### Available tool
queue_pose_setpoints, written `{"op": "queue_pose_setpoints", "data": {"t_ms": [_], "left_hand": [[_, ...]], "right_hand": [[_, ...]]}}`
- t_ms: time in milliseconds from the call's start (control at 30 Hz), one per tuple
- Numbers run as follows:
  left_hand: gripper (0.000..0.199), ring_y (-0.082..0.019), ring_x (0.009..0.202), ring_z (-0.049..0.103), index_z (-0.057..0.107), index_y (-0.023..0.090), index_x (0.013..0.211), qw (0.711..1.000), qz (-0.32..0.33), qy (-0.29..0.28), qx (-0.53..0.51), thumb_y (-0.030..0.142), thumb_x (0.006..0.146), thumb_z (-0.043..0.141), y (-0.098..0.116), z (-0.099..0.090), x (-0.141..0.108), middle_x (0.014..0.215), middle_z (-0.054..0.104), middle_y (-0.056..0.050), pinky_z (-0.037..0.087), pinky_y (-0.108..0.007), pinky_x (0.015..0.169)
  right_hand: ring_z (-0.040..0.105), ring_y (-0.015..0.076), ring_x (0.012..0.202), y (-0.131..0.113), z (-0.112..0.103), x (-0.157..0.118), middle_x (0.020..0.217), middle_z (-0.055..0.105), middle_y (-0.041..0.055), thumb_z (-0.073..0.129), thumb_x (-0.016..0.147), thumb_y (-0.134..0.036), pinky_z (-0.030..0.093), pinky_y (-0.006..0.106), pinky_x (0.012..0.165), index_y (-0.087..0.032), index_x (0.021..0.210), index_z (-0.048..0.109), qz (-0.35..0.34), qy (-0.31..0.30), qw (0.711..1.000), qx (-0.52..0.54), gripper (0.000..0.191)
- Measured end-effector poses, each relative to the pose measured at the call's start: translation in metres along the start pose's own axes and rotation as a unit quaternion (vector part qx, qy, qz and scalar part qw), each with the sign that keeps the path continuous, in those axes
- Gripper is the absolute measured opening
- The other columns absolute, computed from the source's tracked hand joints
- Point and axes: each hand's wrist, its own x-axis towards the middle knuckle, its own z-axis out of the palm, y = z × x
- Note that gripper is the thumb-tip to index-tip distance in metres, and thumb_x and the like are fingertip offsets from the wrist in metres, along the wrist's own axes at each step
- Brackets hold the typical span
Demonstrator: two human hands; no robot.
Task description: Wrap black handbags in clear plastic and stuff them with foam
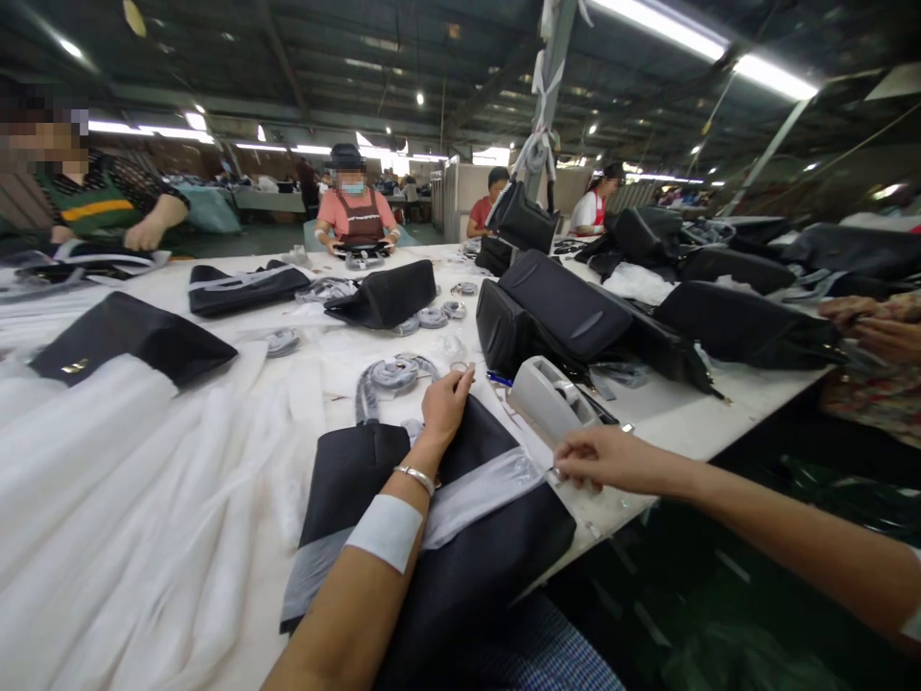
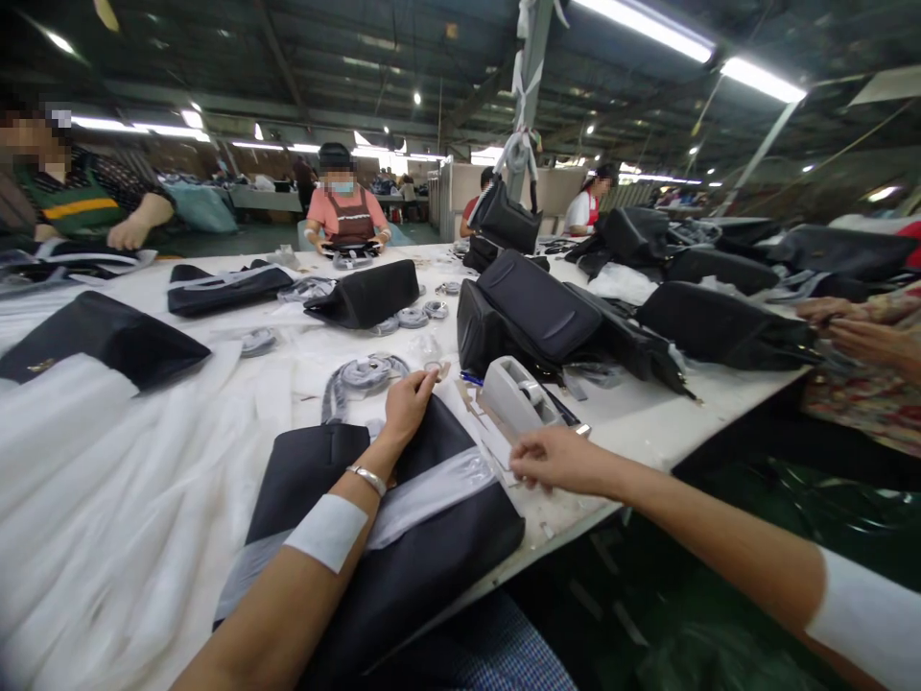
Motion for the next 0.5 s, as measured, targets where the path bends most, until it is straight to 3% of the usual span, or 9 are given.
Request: {"op": "queue_pose_setpoints", "data": {"t_ms": [67, 167, 300, 500], "left_hand": [[0.036, -0.018, 0.081, 0.066, 0.074, 0.023, 0.084, 1.0, 0.003, 0.002, 0.0, 0.045, 0.096, 0.047, 0.001, 0.0, 0.0, 0.085, 0.074, -0.002, 0.038, -0.024, 0.066], [0.038, -0.018, 0.079, 0.065, 0.073, 0.023, 0.084, 1.0, 0.002, 0.012, -0.005, 0.045, 0.096, 0.046, 0.001, -0.001, -0.001, 0.084, 0.074, -0.002, 0.038, -0.024, 0.066], [0.037, -0.017, 0.078, 0.065, 0.074, 0.022, 0.084, 1.0, -0.003, 0.028, -0.012, 0.042, 0.096, 0.046, 0.002, -0.001, -0.002, 0.081, 0.074, -0.002, 0.038, -0.024, 0.067], [0.035, -0.017, 0.079, 0.065, 0.075, 0.022, 0.084, 1.0, -0.015, 0.02, -0.012, 0.041, 0.095, 0.048, 0.001, -0.002, -0.001, 0.082, 0.074, -0.002, 0.039, -0.024, 0.068]], "right_hand": [[0.064, 0.0194, 0.07, 0.012, 0.012, -0.015, 0.077, 0.071, 0.0065, 0.062, 0.078, -0.045, 0.047, 0.025, 0.055, -0.016, 0.094, 0.071, 0.011, -0.061, 0.995, 0.074, 0.035], [0.064, 0.0184, 0.074, 0.015, 0.03, -0.02, 0.084, 0.072, 0.0045, 0.063, 0.079, -0.042, 0.049, 0.026, 0.062, -0.018, 0.102, 0.073, -0.014, -0.092, 0.987, 0.134, 0.035], [0.065, 0.0225, 0.087, 0.008, 0.045, -0.011, 0.091, 0.073, 0.0049, 0.067, 0.075, -0.045, 0.049, 0.036, 0.087, -0.017, 0.102, 0.073, -0.065, -0.067, 0.972, 0.218, 0.039], [0.063, 0.0224, 0.085, 0.01, 0.048, -0.001, 0.083, 0.07, 0.005, 0.06, 0.08, -0.049, 0.048, 0.034, 0.079, -0.014, 0.096, 0.07, -0.08, -0.038, 0.984, 0.154, 0.04]]}}
